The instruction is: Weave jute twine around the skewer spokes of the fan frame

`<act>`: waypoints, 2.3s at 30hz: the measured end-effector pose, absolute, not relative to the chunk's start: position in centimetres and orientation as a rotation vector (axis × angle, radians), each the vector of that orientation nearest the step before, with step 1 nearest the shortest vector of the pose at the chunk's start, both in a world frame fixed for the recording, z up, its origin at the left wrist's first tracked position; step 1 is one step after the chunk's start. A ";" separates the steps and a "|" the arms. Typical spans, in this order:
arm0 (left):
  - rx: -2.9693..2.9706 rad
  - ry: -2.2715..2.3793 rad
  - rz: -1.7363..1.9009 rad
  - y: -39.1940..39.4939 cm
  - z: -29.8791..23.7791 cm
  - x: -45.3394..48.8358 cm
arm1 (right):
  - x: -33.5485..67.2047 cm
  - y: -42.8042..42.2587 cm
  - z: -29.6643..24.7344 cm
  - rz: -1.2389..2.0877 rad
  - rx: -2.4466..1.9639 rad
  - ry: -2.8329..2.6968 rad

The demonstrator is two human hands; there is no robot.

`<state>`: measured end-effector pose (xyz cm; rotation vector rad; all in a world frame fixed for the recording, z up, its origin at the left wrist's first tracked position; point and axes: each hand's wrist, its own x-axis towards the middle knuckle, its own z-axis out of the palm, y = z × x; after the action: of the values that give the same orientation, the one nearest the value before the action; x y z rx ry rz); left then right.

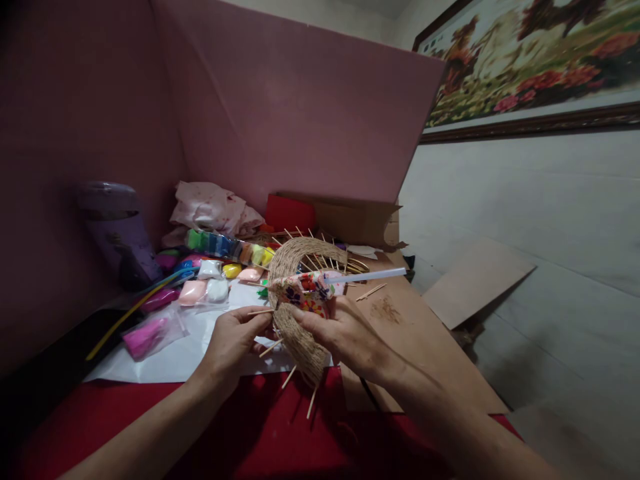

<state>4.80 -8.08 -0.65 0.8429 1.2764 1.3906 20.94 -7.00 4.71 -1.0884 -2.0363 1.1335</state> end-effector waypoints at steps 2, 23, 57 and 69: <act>0.841 1.282 1.390 -8.1 -0.6 4.8 | 20.7 -6.8 4.8 1.118 -1.083 -2.105; 0.860 1.303 1.374 -8.0 -0.7 4.8 | 29.9 -3.3 3.1 0.769 -1.464 -1.709; 0.785 1.268 1.431 -8.0 -0.7 4.7 | 18.9 -7.1 1.5 0.211 -0.983 -2.354; 0.735 1.260 1.460 -8.1 -0.7 4.5 | 17.2 -6.1 1.3 0.174 -1.038 -2.390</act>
<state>4.51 -8.11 -0.66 0.7354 1.2597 1.4597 17.24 -6.13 1.26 -1.0378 -2.3903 0.1738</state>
